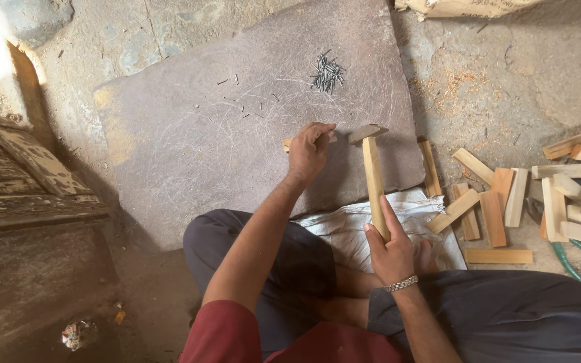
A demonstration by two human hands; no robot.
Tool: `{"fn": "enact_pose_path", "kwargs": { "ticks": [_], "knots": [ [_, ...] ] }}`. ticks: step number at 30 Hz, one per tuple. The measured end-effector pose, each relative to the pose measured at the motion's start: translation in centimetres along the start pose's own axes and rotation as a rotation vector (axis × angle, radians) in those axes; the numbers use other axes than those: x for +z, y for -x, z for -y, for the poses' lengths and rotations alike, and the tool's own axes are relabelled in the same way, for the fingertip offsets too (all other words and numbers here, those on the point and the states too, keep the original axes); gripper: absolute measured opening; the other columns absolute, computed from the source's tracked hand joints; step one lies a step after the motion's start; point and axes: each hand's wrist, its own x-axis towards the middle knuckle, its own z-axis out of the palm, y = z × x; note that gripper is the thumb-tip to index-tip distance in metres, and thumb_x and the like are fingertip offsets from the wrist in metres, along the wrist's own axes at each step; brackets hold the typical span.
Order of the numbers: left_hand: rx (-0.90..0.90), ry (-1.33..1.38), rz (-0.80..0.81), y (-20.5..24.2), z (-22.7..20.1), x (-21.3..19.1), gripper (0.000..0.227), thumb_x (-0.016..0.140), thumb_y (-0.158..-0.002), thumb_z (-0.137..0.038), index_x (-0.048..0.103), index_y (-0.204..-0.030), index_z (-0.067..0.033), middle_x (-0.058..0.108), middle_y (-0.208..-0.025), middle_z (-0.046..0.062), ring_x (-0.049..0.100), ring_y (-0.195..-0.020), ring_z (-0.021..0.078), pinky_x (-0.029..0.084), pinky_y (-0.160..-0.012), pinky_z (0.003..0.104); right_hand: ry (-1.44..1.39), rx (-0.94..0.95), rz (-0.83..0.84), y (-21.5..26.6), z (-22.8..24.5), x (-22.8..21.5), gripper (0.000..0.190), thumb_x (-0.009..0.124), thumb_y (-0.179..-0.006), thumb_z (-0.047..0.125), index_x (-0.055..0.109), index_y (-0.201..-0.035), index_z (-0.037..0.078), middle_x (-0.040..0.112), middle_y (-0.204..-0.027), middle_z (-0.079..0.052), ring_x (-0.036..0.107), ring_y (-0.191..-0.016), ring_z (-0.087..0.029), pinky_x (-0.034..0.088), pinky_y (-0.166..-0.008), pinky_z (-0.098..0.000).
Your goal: The person sits on the floor and repeatedly hammers nails into small wooden blocks. They pick up a nail, place it on a block, and strike it with a hammer, then set the block aside and repeat the process.
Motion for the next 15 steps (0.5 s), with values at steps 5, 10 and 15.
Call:
{"fn": "enact_pose_path", "kwargs": {
  "ticks": [5, 10, 15],
  "knots": [
    [0.062, -0.079, -0.048, 0.6, 0.6, 0.8, 0.015, 0.066, -0.098, -0.012, 0.074, -0.111, -0.0133, 0.075, -0.108, 0.004, 0.073, -0.093, 0.0202, 0.060, -0.080, 0.032, 0.059, 0.112, 0.019, 0.0, 1.1, 0.1, 0.065, 0.066, -0.094, 0.019, 0.045, -0.155, 0.011, 0.074, -0.121, -0.017, 0.071, -0.083, -0.019, 0.057, -0.072, -0.0327],
    [0.087, -0.056, -0.108, 1.0, 0.6, 0.5, 0.027, 0.072, -0.095, -0.013, 0.071, -0.121, -0.0183, 0.077, -0.105, 0.000, 0.074, -0.092, 0.0191, 0.060, -0.082, 0.032, 0.546, 0.034, 0.040, 0.2, 3.0, -0.7, 0.060, 0.071, -0.095, 0.024, 0.055, -0.152, 0.017, 0.077, -0.076, -0.017, 0.073, -0.063, -0.027, 0.054, -0.072, -0.0381],
    [-0.065, 0.138, -0.087, 1.2, 0.5, 0.2, 0.065, 0.076, -0.088, -0.011, 0.049, -0.146, -0.0168, 0.077, -0.100, -0.001, 0.075, -0.084, 0.0171, 0.059, -0.078, 0.031, 0.331, -0.566, -0.162, 0.7, 4.3, -0.6, 0.048, 0.064, -0.109, 0.025, 0.051, -0.153, 0.011, 0.073, -0.121, -0.023, 0.077, -0.100, -0.032, 0.063, -0.078, -0.0359]
  ]
}}
